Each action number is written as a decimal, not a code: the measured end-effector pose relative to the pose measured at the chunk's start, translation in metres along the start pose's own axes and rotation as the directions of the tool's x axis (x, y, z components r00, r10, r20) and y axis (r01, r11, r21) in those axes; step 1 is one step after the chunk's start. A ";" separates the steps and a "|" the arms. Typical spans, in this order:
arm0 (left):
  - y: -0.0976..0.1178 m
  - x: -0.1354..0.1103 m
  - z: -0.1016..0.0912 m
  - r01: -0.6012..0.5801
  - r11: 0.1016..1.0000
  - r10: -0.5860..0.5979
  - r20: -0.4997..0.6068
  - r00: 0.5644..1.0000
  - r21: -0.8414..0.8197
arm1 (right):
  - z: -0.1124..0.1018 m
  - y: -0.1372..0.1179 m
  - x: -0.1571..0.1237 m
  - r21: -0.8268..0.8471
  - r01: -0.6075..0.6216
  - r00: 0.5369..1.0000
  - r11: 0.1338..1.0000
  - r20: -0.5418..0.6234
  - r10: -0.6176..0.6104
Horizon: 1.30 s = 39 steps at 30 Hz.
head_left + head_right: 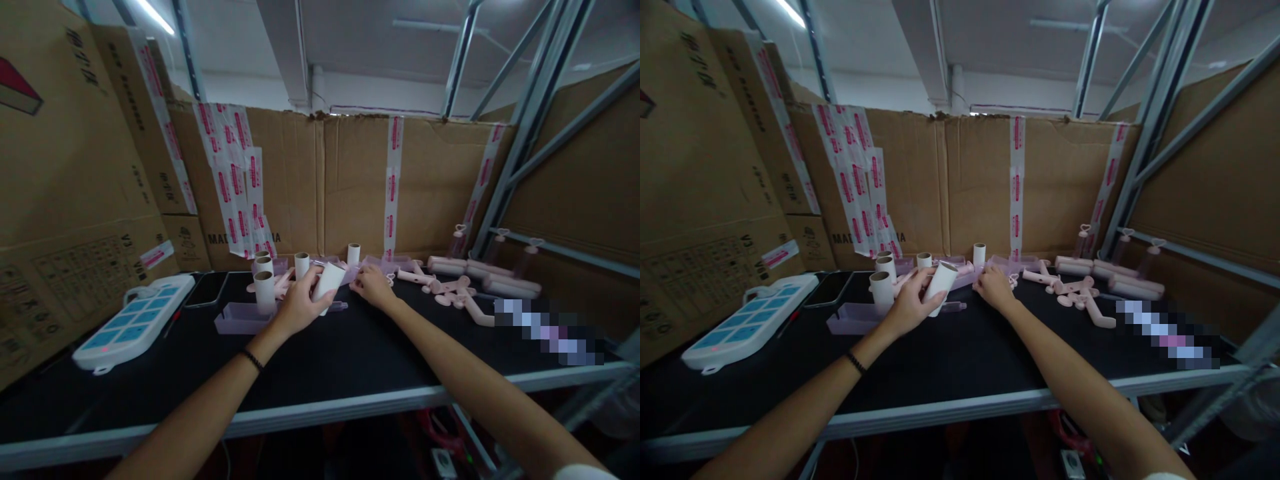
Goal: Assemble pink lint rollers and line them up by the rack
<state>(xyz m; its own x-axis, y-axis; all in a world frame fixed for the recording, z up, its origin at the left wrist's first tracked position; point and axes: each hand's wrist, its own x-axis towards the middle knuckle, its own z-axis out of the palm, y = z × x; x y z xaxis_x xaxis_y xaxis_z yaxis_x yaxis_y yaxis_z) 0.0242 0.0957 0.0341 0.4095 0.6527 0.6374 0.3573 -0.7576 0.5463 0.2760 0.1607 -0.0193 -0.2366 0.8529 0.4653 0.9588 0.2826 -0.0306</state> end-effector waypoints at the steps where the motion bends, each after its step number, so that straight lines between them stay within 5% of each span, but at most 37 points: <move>1: 0.000 0.000 0.000 -0.010 1.000 0.010 0.009 1.000 0.017 | 0.001 -0.001 0.001 0.003 0.009 1.000 1.000 0.005 -0.009; 8: 0.000 -0.001 -0.002 -0.047 0.989 0.042 0.040 0.998 0.137 | 0.005 0.000 0.002 0.143 0.032 0.999 0.989 -0.031 -0.028; 15: 0.000 -0.002 -0.001 -0.042 0.986 0.038 0.024 0.999 0.161 | -0.004 0.002 0.005 0.518 -0.048 0.967 0.854 -0.191 0.171; 20: 0.003 -0.003 0.001 -0.082 0.960 0.083 0.005 0.997 0.267 | -0.028 -0.012 -0.001 0.806 -0.006 0.965 0.592 -0.151 0.215; 24: 0.001 -0.004 0.003 -0.100 0.943 0.111 -0.014 0.994 0.319 | -0.050 -0.033 -0.010 0.996 0.071 0.996 0.046 -0.074 0.057; 26: 0.000 -0.003 0.004 -0.107 0.943 0.119 -0.017 0.993 0.314 | -0.055 -0.041 -0.012 0.994 0.054 0.998 -0.094 -0.053 0.017; 39: 0.000 -0.001 0.003 -0.167 0.954 0.170 0.009 0.985 0.248 | -0.056 -0.056 -0.014 0.999 0.036 0.989 -0.016 -0.034 0.145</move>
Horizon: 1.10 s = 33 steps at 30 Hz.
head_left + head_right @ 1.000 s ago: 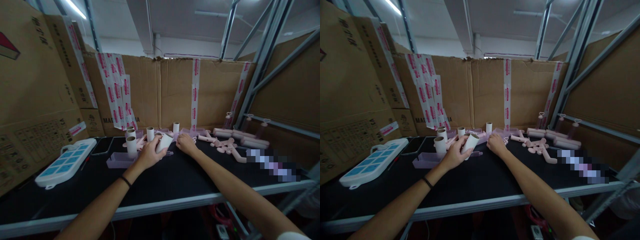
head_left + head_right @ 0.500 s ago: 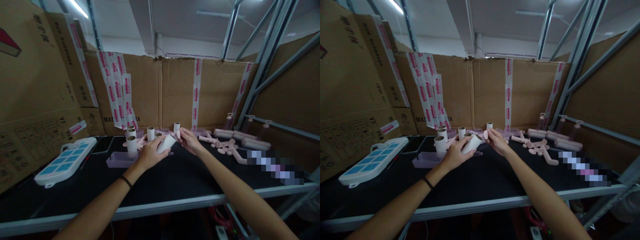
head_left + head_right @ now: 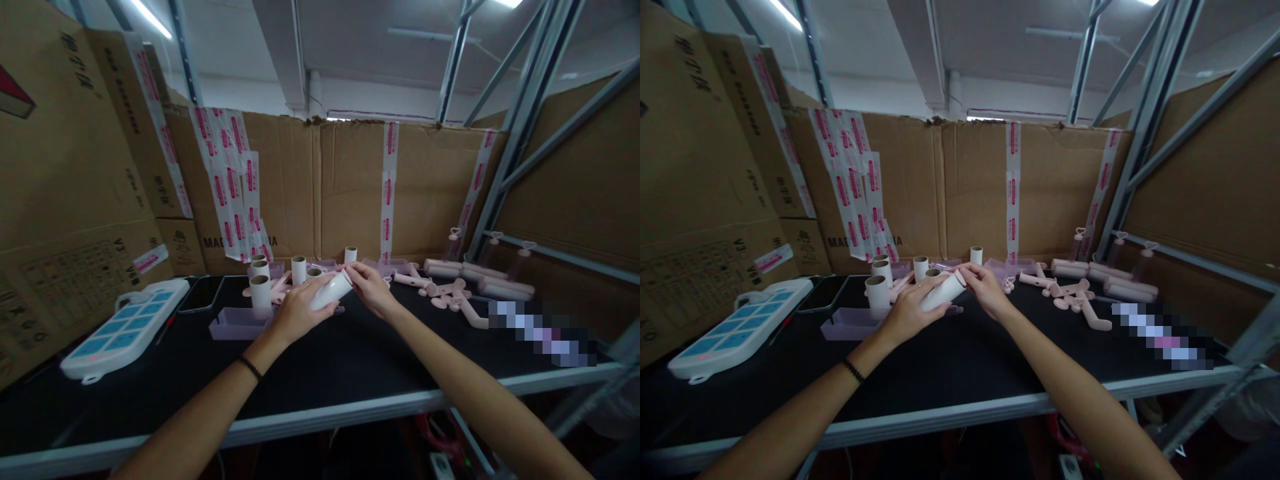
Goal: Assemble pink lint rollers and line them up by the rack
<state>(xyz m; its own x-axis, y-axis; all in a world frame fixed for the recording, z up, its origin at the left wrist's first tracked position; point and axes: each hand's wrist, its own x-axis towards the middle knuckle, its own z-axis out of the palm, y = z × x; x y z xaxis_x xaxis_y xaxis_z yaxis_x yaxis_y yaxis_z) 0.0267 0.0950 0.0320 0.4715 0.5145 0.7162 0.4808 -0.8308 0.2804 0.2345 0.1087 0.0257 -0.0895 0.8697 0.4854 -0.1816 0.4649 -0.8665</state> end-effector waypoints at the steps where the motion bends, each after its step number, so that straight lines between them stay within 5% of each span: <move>1: 0.000 0.000 0.000 0.000 1.000 0.000 0.002 1.000 -0.006 | 0.001 0.000 -0.001 0.002 -0.002 1.000 1.000 0.008 0.002; 9: -0.002 0.000 0.001 0.007 1.000 -0.006 -0.017 1.000 0.030 | 0.002 0.007 -0.004 -0.034 0.026 1.000 0.999 -0.010 -0.026; 16: -0.003 -0.002 0.002 0.051 0.998 -0.050 -0.005 0.999 0.032 | 0.009 0.006 -0.006 -0.250 0.117 0.993 0.961 -0.001 -0.121; 23: 0.005 0.005 -0.002 0.119 0.964 -0.129 -0.029 0.991 -0.236 | -0.005 -0.001 0.005 -0.322 0.162 0.985 0.933 -0.004 -0.172; 25: 0.005 0.007 -0.001 0.175 0.908 -0.198 -0.023 0.980 -0.382 | -0.021 -0.003 0.011 -0.522 0.123 0.981 0.844 -0.062 -0.181; 28: 0.003 0.008 0.000 0.291 0.740 -0.326 0.056 0.944 -0.606 | -0.048 0.000 0.014 -0.868 -0.036 0.991 0.495 -0.093 -0.091; 30: 0.004 0.007 0.001 0.314 0.634 -0.362 0.087 0.928 -0.707 | -0.062 0.005 0.013 -0.945 -0.110 0.993 0.307 -0.119 -0.011; 33: 0.006 0.008 0.000 0.294 0.529 -0.380 0.087 0.921 -0.796 | -0.070 0.014 0.008 -0.962 -0.186 0.983 0.199 -0.180 0.048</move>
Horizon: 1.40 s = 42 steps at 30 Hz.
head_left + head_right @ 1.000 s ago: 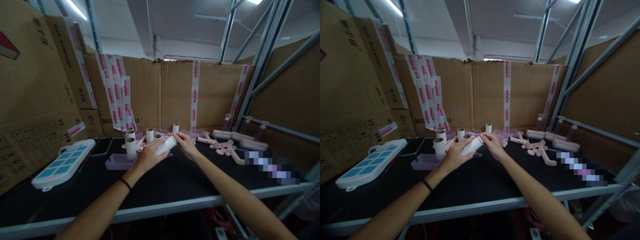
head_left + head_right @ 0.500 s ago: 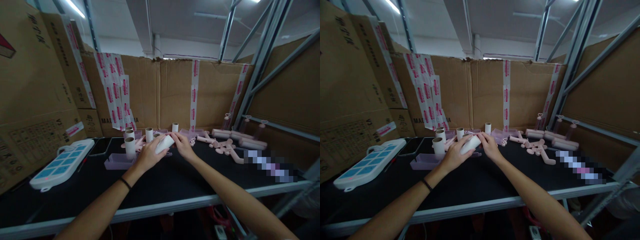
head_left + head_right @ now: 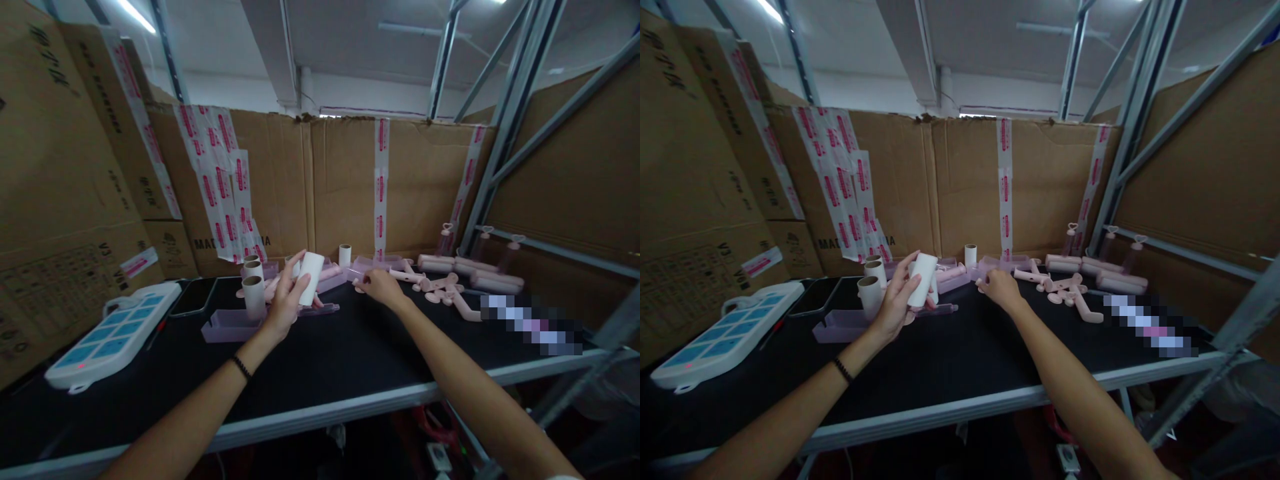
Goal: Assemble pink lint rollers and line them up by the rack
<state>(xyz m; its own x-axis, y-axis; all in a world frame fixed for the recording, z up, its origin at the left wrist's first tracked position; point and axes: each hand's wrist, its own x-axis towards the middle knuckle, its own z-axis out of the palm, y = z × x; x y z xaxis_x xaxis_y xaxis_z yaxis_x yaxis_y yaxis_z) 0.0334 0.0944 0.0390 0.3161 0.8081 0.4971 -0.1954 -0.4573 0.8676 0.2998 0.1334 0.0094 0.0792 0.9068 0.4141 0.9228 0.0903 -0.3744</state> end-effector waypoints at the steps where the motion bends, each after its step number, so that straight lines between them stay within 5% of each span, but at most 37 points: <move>1: 0.001 0.000 0.000 0.004 0.999 -0.004 -0.002 1.000 -0.032 | 0.002 0.000 -0.002 -0.038 -0.025 1.000 0.999 0.004 0.025; 8: 0.011 0.000 0.004 0.032 0.988 -0.037 -0.027 0.999 -0.149 | 0.014 -0.013 -0.007 -0.270 -0.126 0.989 0.955 0.042 0.142; 22: 0.003 0.004 0.004 -0.050 0.985 0.025 -0.153 0.988 -0.168 | 0.026 -0.013 -0.006 -0.241 -0.082 0.990 0.967 0.096 0.108; 31: 0.002 0.004 0.003 -0.022 0.984 -0.008 -0.170 0.985 -0.176 | 0.011 -0.025 -0.012 -0.266 -0.071 0.989 0.961 0.109 0.103; 42: 0.001 0.003 0.004 -0.003 0.966 -0.041 -0.167 0.985 -0.258 | 0.003 -0.013 -0.003 -0.089 -0.023 0.979 0.996 0.200 0.040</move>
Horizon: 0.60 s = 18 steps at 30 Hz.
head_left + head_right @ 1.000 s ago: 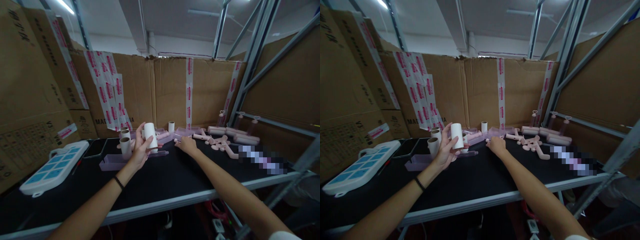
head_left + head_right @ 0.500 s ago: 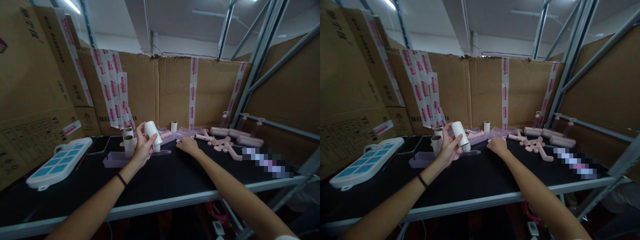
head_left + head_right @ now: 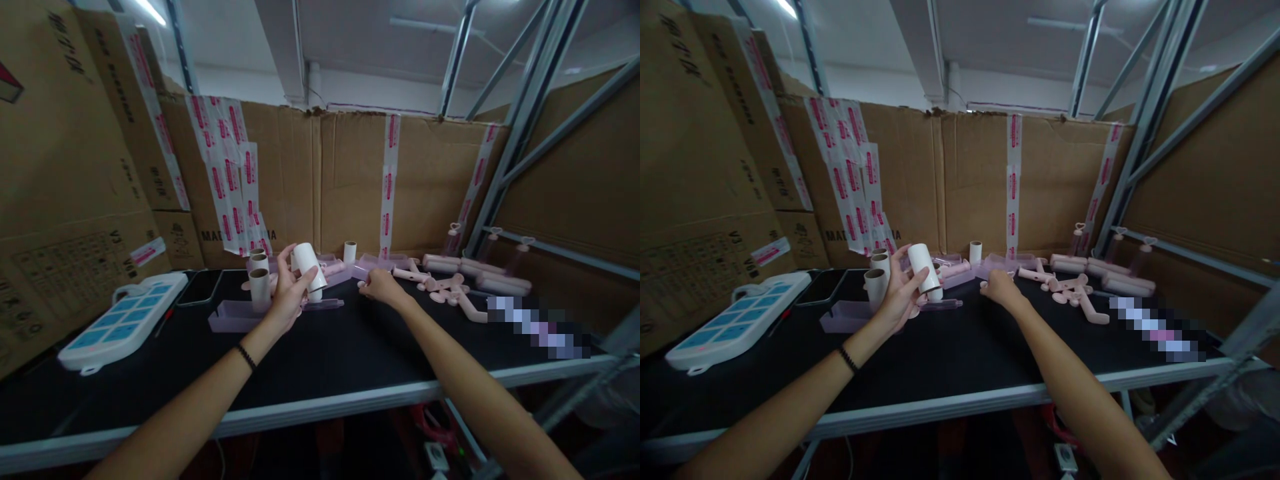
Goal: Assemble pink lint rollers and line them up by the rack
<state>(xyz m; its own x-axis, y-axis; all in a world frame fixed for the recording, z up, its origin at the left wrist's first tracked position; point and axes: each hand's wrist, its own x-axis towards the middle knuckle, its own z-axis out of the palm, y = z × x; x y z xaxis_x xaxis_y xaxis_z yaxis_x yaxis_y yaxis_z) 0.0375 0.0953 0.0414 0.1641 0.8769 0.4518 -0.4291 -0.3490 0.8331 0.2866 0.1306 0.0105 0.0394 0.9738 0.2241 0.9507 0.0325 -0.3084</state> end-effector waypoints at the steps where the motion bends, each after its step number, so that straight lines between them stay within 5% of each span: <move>1: 0.000 0.000 0.000 -0.002 1.000 0.002 0.002 1.000 -0.001 | 0.000 0.002 0.001 0.029 0.007 1.000 1.000 0.016 -0.007; 10: -0.002 0.000 0.000 0.000 1.000 -0.001 -0.031 1.000 -0.023 | 0.007 0.022 0.008 0.261 -0.040 0.983 0.965 0.181 -0.008; 18: -0.004 0.005 -0.005 -0.081 0.994 0.073 -0.099 0.992 -0.078 | -0.005 0.027 0.003 0.194 -0.003 0.964 0.981 0.260 -0.048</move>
<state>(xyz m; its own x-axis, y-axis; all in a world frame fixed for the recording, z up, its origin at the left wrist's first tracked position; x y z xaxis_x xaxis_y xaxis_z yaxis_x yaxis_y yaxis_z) 0.0354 0.1029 0.0384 0.0433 0.8775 0.4775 -0.5086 -0.3921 0.7666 0.3143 0.1334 0.0072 -0.0880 0.9961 -0.0095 0.8726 0.0724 -0.4831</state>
